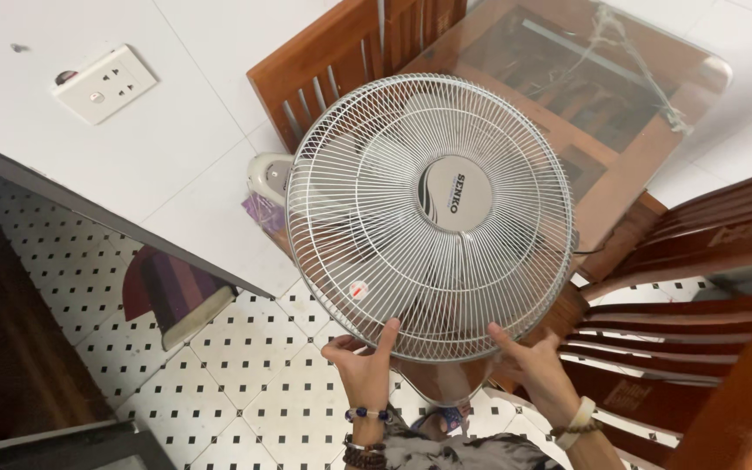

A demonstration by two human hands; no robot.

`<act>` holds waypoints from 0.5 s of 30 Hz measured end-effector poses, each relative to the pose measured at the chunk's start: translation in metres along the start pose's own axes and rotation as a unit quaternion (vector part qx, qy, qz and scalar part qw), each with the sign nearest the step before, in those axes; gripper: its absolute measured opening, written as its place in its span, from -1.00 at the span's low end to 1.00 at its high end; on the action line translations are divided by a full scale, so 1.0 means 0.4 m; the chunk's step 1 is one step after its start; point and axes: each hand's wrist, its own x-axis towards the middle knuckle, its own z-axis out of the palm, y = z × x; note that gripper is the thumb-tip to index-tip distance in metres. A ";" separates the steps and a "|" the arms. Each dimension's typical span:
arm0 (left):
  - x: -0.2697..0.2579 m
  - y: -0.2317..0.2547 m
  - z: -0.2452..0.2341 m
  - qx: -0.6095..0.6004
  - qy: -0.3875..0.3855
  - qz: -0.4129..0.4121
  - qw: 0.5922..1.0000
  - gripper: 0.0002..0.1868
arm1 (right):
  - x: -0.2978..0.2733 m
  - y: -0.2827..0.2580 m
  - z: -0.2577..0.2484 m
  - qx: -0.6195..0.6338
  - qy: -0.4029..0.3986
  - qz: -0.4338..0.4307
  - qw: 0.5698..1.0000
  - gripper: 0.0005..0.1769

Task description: The person assembles a standing electric fan by hand. They place the front wire cage over the blades, align it with the stand, and then attach the rear wire cage, pressing and rotating it to lock it in place.

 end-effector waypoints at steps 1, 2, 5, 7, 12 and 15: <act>-0.002 -0.004 0.003 0.004 0.009 0.000 1.000 0.01 | -0.011 0.004 0.006 0.034 -0.030 0.019 0.999 0.34; 0.002 -0.008 0.008 0.009 0.019 0.001 1.000 0.00 | -0.018 0.012 0.016 0.073 -0.052 0.014 0.996 0.24; 0.017 -0.025 -0.003 0.009 0.012 0.002 1.000 -0.02 | -0.023 0.047 0.047 0.172 -0.085 -0.002 0.981 0.02; 0.034 -0.028 -0.001 0.009 -0.002 0.014 1.000 -0.04 | -0.010 0.063 0.060 0.213 -0.062 -0.018 0.975 -0.09; 0.067 -0.025 -0.017 -0.007 -0.065 0.047 0.997 -0.10 | 0.006 0.092 0.044 0.148 -0.023 -0.044 0.988 -0.13; 0.079 -0.025 0.000 -0.074 -0.085 0.076 0.991 -0.11 | 0.032 0.100 0.030 0.159 -0.013 -0.043 0.986 -0.14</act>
